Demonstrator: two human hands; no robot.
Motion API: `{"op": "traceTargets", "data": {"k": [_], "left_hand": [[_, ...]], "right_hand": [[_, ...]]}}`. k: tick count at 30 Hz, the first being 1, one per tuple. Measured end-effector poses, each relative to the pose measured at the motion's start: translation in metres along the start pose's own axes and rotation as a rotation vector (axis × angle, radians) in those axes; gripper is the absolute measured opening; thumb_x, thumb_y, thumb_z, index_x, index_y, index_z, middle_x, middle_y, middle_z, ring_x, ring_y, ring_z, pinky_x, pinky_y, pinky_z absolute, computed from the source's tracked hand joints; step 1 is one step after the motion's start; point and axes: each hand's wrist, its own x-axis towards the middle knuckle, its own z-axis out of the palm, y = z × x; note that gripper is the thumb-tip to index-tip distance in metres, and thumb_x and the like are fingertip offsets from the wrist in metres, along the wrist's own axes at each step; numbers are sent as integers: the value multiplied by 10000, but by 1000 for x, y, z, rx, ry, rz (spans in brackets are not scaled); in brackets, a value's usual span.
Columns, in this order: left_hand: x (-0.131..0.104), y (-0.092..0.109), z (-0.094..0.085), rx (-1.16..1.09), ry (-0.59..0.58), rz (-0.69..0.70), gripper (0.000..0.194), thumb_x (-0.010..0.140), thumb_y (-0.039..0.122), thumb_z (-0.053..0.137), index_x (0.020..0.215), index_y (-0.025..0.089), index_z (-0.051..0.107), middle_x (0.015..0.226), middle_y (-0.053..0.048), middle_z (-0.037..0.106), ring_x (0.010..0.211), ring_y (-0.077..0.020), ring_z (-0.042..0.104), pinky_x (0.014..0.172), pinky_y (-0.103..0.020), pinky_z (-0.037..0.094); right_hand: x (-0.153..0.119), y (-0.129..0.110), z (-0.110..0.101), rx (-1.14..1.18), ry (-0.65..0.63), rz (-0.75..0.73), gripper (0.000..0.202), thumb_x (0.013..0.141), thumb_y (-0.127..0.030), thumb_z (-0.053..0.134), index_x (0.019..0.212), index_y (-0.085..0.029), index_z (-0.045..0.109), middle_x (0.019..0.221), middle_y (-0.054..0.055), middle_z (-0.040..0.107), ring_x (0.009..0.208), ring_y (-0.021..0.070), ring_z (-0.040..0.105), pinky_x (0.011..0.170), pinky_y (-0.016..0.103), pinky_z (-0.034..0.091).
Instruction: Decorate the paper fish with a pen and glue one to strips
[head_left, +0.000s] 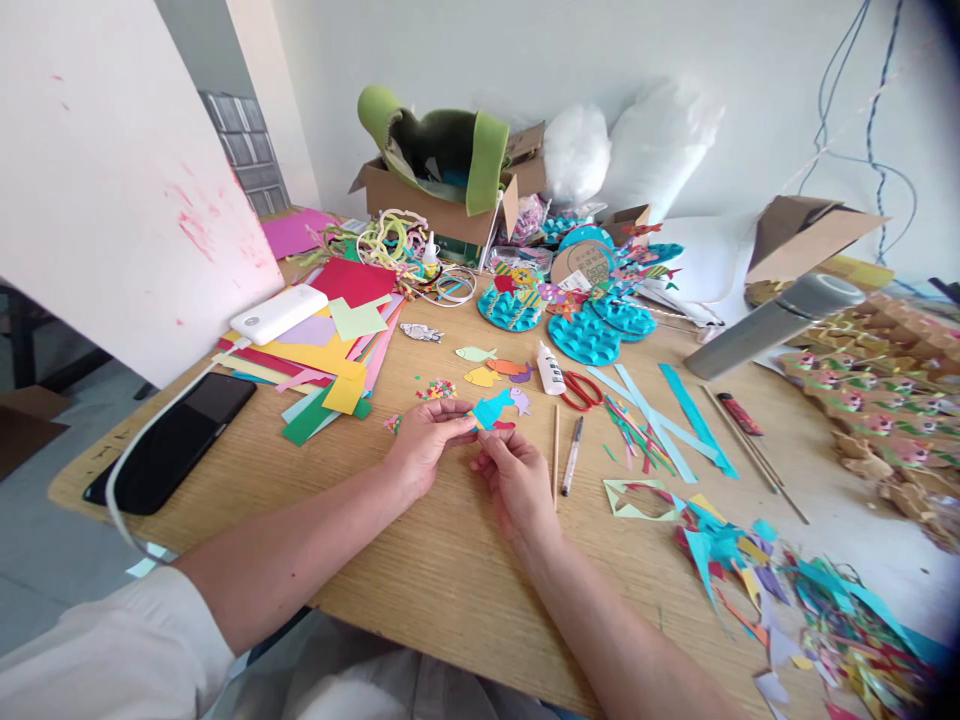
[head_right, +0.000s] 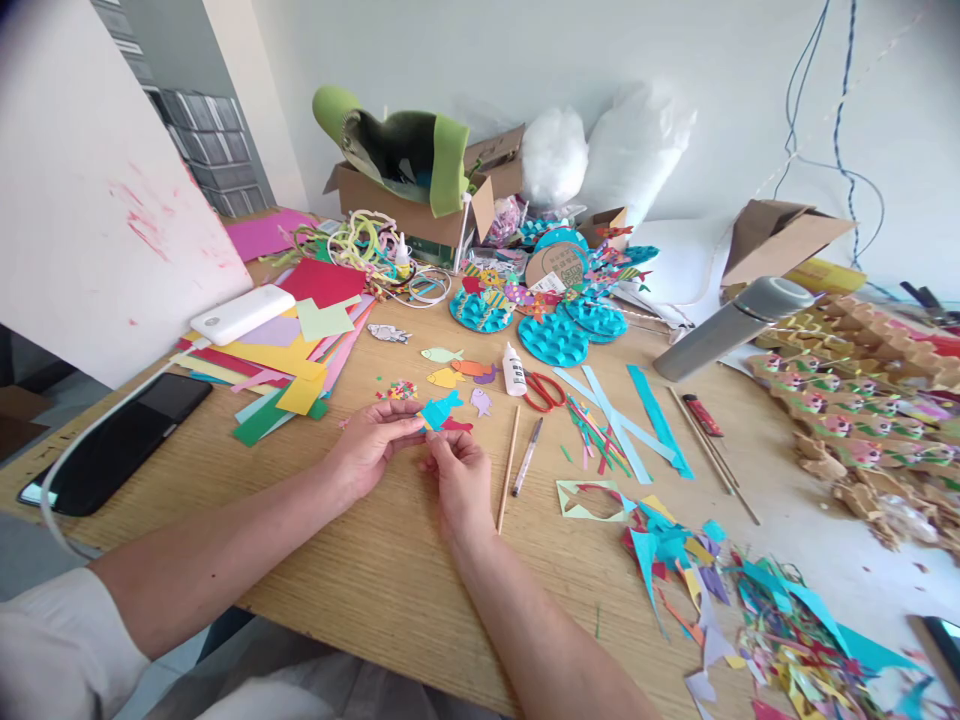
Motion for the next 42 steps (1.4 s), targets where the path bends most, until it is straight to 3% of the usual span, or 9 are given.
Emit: {"op": "traceTargets", "data": {"k": [11,16,25,42], "left_hand": [[2,1,0,0,61,19,205,561,93,788,731,135,682,750,-30,713,705,-135,663,701,-267,541],[4,1,-1,12,76,31,198,558,92,785,724,133,687,744,-28,706,717,-135,653,710,-262,526],[2,0,-1,49,70,39,214,543,107,803,723,139,691,726,-18,692,692,-126,640,700,-253,502],[-1,0,-1,108,63,65,253,533,156,835,736,146,685,723,-23,690,727,-154,656,749,-295,523]], "right_hand": [[-2,-5,2,61,-49,59,290,532,-339,870,623,-158,663,555,-34,558,513,88,478,496,223,466],[-2,-7,1,136,-53,106,275,609,-374,824,688,-150,687,577,-16,570,544,107,508,513,243,500],[-4,-4,2,-58,-86,22,344,575,-417,861,639,-162,638,566,-40,557,502,91,499,506,239,479],[-4,-4,1,-77,-80,8,323,589,-405,846,669,-169,641,605,-37,569,503,98,508,506,251,498]]}}
